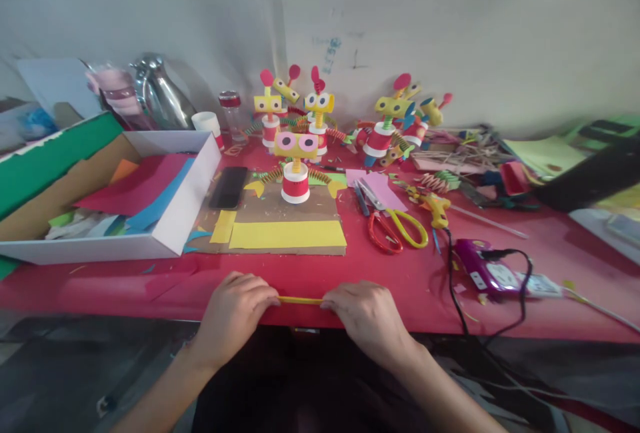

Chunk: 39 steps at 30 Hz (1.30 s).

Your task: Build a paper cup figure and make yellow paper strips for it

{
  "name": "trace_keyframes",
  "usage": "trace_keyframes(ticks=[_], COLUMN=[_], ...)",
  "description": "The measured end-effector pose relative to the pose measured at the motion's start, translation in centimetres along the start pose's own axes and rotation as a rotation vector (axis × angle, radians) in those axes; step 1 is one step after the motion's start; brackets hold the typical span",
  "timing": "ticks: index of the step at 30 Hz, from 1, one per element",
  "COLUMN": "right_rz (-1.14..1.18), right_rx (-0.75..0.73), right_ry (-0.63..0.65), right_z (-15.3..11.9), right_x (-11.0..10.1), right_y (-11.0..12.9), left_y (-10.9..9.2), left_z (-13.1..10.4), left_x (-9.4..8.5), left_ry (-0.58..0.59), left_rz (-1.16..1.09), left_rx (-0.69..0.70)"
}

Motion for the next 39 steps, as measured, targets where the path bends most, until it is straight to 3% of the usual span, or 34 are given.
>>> trace_keyframes(ticks=[8, 15, 21, 27, 30, 33, 36, 39], right_rz=[0.171, 0.29, 0.23, -0.18, -0.435, -0.532, -0.539, -0.452], right_rx=[0.123, 0.156, 0.165, -0.064, -0.106, -0.074, -0.046, -0.019], right_ry=[0.082, 0.025, -0.119, -0.275, -0.244, -0.212, -0.242, -0.279], right_z=[-0.7, -0.8, -0.6, 4.0, 7.3, 9.7, 9.8, 8.2], right_x=[0.0, -0.9, -2.3, -4.9, -4.8, -4.2, -3.6, -3.1], right_y=[-2.7, -4.4, -5.8, -5.5, -5.8, -6.6, -6.6, -5.9], left_y=[3.1, 3.9, 4.2, 4.7, 5.6, 7.1, 7.6, 6.4], left_z=[-1.6, -1.4, -1.1, 3.0, 5.8, 7.8, 7.7, 6.1], left_x=[0.0, -1.0, -4.2, -7.1, -6.8, -5.6, -4.7, -4.6], left_ry=[0.068, 0.049, -0.168, -0.372, -0.368, -0.296, -0.251, -0.301], left_rz=[-0.156, -0.247, -0.051, 0.334, 0.47, 0.552, 0.576, 0.564], left_rx=[-0.175, -0.15, -0.088, 0.127, 0.187, 0.136, 0.076, 0.067])
Point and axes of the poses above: each hand's wrist, its own z-axis towards the middle knuckle, its own x-axis out of the palm, y = z × x, the point moved 10 cm from there along z, towards the middle knuckle, and after that the axes turned 6 degrees about -z, right-handed, at the moved point
